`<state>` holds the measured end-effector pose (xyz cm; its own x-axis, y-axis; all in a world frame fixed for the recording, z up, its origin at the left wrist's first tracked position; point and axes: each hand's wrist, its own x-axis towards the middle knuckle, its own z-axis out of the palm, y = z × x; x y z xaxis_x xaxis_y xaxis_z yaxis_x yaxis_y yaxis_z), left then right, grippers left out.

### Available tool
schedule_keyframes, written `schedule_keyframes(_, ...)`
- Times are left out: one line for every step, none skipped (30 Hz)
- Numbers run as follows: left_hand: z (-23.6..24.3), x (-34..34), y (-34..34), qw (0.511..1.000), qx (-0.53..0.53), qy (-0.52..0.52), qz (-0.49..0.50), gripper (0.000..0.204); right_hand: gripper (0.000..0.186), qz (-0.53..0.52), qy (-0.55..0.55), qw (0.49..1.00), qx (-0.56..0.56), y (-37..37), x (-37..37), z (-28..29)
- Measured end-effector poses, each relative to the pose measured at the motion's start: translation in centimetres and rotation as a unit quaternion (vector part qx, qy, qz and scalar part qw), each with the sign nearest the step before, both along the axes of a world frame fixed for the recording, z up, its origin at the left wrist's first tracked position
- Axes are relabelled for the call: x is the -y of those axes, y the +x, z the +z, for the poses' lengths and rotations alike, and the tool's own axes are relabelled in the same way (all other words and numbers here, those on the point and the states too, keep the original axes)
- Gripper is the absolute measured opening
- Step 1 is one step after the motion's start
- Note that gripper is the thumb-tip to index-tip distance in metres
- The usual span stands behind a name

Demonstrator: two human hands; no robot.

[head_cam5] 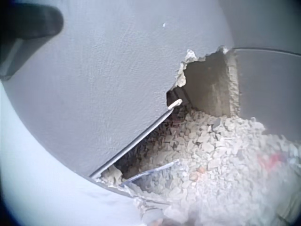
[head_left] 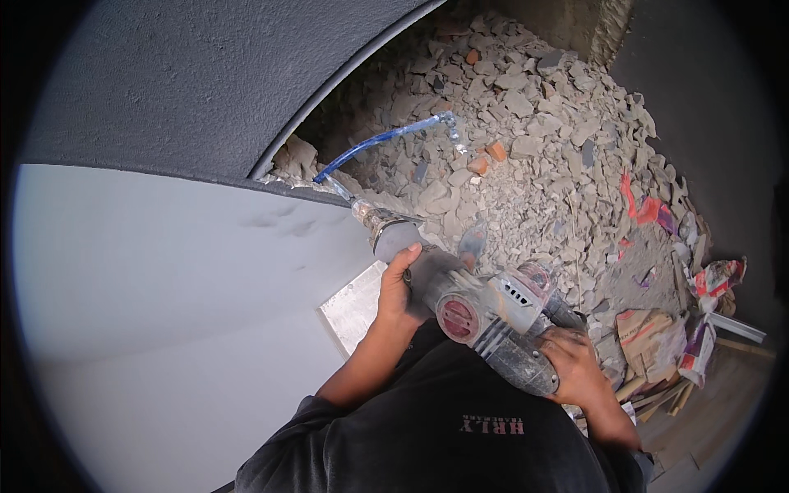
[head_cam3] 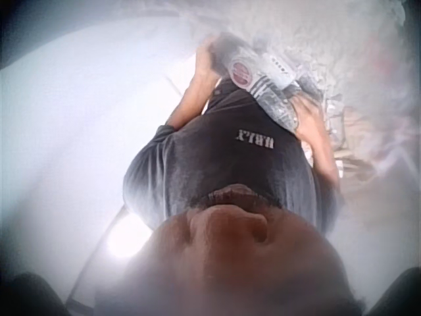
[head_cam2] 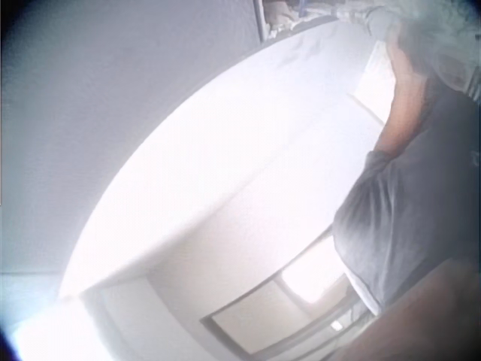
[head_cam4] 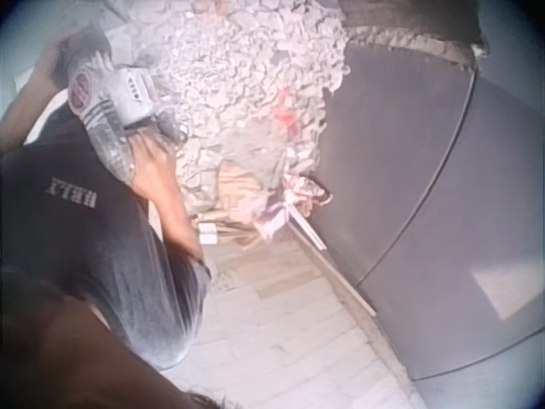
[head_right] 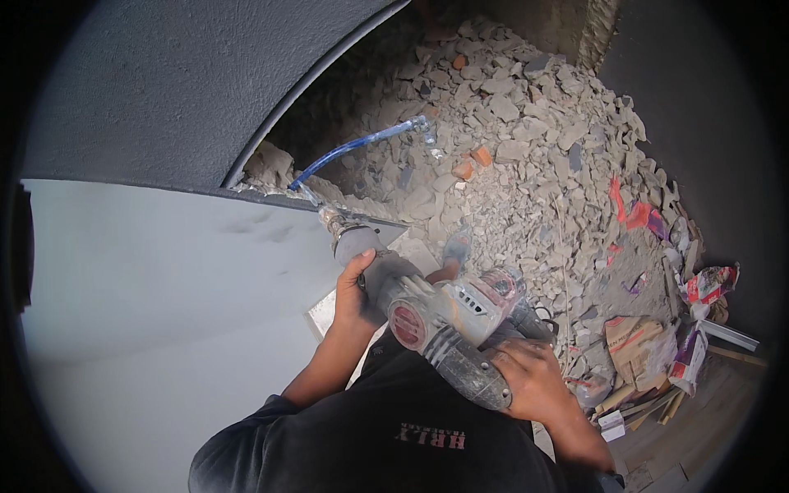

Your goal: The person uses a demolition hammer to break apart a concrete wall section, creating a pile of rubble. They then use a hammer to clear debris from the opening.

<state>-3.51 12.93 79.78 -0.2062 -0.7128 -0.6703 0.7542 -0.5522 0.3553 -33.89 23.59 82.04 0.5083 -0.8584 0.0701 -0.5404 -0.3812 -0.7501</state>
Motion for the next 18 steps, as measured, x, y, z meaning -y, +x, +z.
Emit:
schedule_keyframes(0.6, 0.4, 0.6, 1.0, 0.023, -0.011, 0.005, 0.042, 0.063, 0.005, -0.014, 1.0, 0.002, 1.0, 0.4, 0.3)
schedule_keyframes(0.6, 0.9, 1.3, 0.998, 0.052, -0.019, 0.02, 0.041, 0.063, 0.004, -0.025, 1.0, 0.004, 2.1, 0.7, 0.2)
schedule_keyframes(0.3, 1.4, 2.3, 0.996, 0.082, -0.028, 0.035, 0.04, 0.063, 0.004, -0.036, 0.999, 0.006, 3.2, 1.2, 0.1)
schedule_keyframes(0.1, 1.5, 3.4, 0.991, 0.114, -0.033, 0.057, 0.039, 0.063, 0.01, -0.044, 0.999, 0.011, 4.4, 1.7, 0.0)
schedule_keyframes(-0.2, 2.1, 4.2, 0.984, 0.152, -0.024, 0.086, 0.039, 0.056, 0.011, -0.075, 0.996, 0.049, 5.3, 2.5, -0.4)
schedule_keyframes(0.1, 2.8, 4.6, 0.983, 0.162, -0.031, 0.086, 0.039, 0.052, -0.001, -0.089, 0.994, 0.066, 6.4, 2.9, -0.4)
schedule_keyframes(0.5, 2.9, 5.1, 0.98, 0.173, -0.031, 0.09, 0.038, 0.048, -0.008, -0.097, 0.992, 0.083, 7.6, 3.1, -0.2)
schedule_keyframes(0.7, 3.2, 5.8, 0.978, 0.184, -0.032, 0.094, 0.038, 0.044, -0.015, -0.105, 0.989, 0.1, 8.6, 3.3, 0.0)
schedule_keyframes(-0.1, 3.7, 7.5, 0.983, 0.161, -0.038, 0.081, 0.04, 0.041, -0.007, -0.1, 0.989, 0.105, 9.6, 3.6, -0.1)
schedule_keyframes(-0.5, 4.1, 8.2, 0.982, 0.159, -0.037, 0.09, 0.041, 0.037, 0.0, -0.099, 0.989, 0.107, 10.5, 4.2, -0.3)
schedule_keyframes(-0.7, 4.1, 8.7, 0.982, 0.157, -0.037, 0.098, 0.041, 0.034, 0.006, -0.099, 0.989, 0.109, 11.0, 4.9, -0.4)
schedule_keyframes(-1.0, 4.4, 9.1, 0.981, 0.155, -0.037, 0.106, 0.042, 0.034, 0.009, -0.105, 0.989, 0.107, 11.2, 5.6, -0.5)
schedule_keyframes(-1.1, 3.9, 9.1, 0.977, 0.182, -0.039, 0.107, 0.045, 0.033, 0.015, -0.101, 0.989, 0.107, 11.3, 5.5, -0.5)
schedule_keyframes(-1.1, 3.7, 9.3, 0.977, 0.183, -0.03, 0.103, 0.044, 0.033, 0.022, -0.097, 0.989, 0.108, 11.3, 5.6, -0.5)
schedule_keyframes(-1.1, 3.7, 9.3, 0.978, 0.184, -0.019, 0.098, 0.044, 0.035, 0.017, -0.091, 0.989, 0.114, 11.5, 6.3, -0.3)
schedule_keyframes(-1.2, 4.8, 9.5, 0.978, 0.184, -0.021, 0.092, 0.043, 0.036, 0.019, -0.087, 0.99, 0.113, 11.7, 6.7, -0.5)
schedule_keyframes(-1.2, 5.7, 9.5, 0.977, 0.186, -0.024, 0.098, 0.043, 0.037, 0.021, -0.082, 0.99, 0.113, 11.7, 6.9, -0.8)
schedule_keyframes(-1.3, 6.5, 9.3, 0.976, 0.189, -0.028, 0.103, 0.042, 0.038, 0.023, -0.076, 0.99, 0.112, 11.8, 7.2, -1.0)
